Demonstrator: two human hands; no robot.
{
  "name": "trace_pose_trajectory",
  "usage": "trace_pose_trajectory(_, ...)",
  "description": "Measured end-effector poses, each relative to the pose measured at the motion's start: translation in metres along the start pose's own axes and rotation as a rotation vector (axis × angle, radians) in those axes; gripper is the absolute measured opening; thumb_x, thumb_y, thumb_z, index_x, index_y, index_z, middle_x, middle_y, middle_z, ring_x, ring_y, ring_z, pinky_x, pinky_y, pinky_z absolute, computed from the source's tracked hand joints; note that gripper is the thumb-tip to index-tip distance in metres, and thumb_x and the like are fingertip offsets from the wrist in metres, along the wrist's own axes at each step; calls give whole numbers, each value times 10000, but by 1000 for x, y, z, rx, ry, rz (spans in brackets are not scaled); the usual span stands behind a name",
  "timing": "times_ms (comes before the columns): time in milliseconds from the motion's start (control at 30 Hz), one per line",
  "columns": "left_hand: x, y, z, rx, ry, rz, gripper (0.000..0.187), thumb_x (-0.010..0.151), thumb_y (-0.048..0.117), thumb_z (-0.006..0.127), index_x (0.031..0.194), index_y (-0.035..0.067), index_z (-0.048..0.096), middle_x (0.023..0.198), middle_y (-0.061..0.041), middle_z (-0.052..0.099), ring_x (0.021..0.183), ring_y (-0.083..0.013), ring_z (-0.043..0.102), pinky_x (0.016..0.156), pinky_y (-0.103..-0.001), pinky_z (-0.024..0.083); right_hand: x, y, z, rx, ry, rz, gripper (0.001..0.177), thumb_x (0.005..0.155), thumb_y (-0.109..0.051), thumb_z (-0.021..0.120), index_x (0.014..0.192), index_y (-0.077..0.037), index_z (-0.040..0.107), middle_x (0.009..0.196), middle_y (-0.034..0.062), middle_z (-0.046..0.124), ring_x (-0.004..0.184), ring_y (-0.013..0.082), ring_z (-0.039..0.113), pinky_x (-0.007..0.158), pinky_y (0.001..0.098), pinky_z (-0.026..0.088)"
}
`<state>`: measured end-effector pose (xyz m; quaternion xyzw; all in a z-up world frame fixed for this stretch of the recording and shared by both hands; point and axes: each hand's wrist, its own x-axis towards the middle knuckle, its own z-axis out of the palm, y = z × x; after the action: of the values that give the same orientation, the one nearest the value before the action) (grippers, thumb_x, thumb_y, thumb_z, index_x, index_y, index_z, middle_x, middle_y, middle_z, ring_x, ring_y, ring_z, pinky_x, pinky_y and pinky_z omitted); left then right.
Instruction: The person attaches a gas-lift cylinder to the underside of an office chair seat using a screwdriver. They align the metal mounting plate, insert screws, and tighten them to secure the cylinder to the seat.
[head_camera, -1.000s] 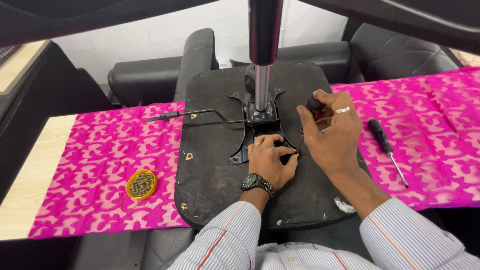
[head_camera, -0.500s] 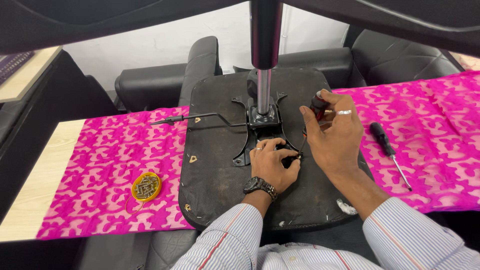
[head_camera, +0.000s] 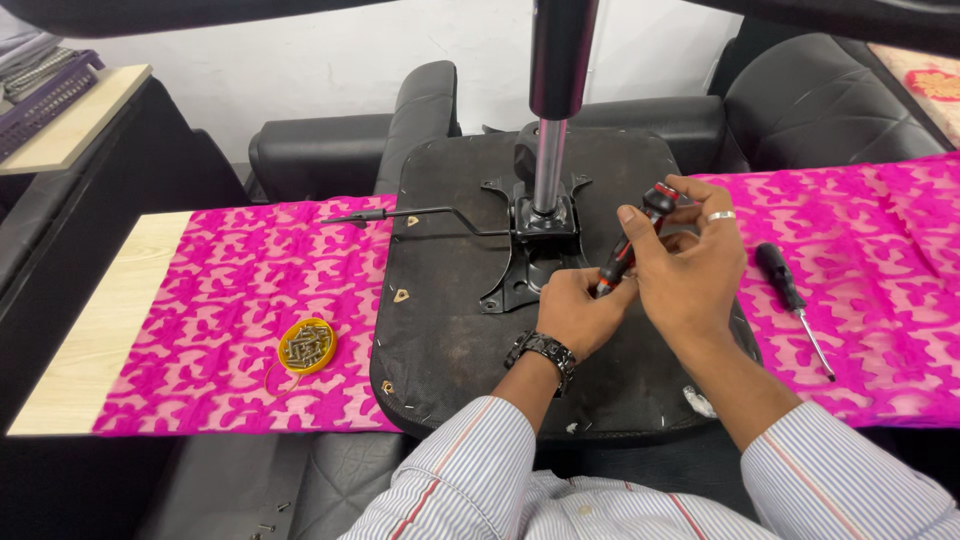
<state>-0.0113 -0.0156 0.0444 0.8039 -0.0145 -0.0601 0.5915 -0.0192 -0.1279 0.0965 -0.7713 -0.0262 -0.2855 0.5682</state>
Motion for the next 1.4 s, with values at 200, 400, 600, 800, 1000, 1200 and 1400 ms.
trace_pose_trajectory(200,-4,-5,-11,-139,44,-3,385,798,411,739,745,30,732,600,0,638,563,-82,575,553,-292,472,-2,0,15,-25,-103,76,483,902,-170,792,1287,16,569,994,120,666,727,123,686,564,236,561)
trace_pose_trajectory(400,0,0,-20,-204,72,-73,342,794,388,720,820,49,749,659,-2,673,610,-76,617,595,-276,499,-3,0,23,39,-200,155,630,897,-157,749,1455,-10,495,1097,127,731,832,114,755,665,224,602)
trace_pose_trajectory(600,-3,-5,-38,-291,89,-69,372,821,390,746,873,23,768,693,5,677,639,-77,603,622,-268,499,-8,-10,42,63,-178,262,455,934,-175,717,1338,9,617,977,96,764,788,121,743,636,247,612)
trace_pose_trajectory(800,-9,-19,-71,-140,190,-226,346,812,401,743,871,62,777,659,-2,666,607,-87,584,593,-297,478,-24,-11,65,-46,-207,425,274,935,-215,719,1138,-31,734,908,55,765,739,107,746,622,255,601)
trace_pose_trajectory(1000,-13,-43,-111,-104,400,-230,447,815,406,775,776,-31,690,656,-57,633,617,-139,561,591,-343,486,-38,17,86,-247,-546,493,222,901,-169,711,1089,-64,766,836,54,777,688,117,725,611,260,576)
trace_pose_trajectory(1200,-13,-86,-164,182,769,-214,377,767,405,746,868,42,731,758,-124,712,736,-298,705,718,-429,534,-34,35,91,-439,-675,430,216,883,-216,734,1066,-110,777,723,31,760,624,109,694,613,270,560)
trace_pose_trajectory(1400,-34,-140,-200,255,955,-400,293,804,291,676,963,49,721,893,-160,745,863,-338,725,808,-480,541,-35,35,92,-453,-650,404,211,889,-220,729,1062,-109,776,670,23,736,555,118,670,596,282,554)
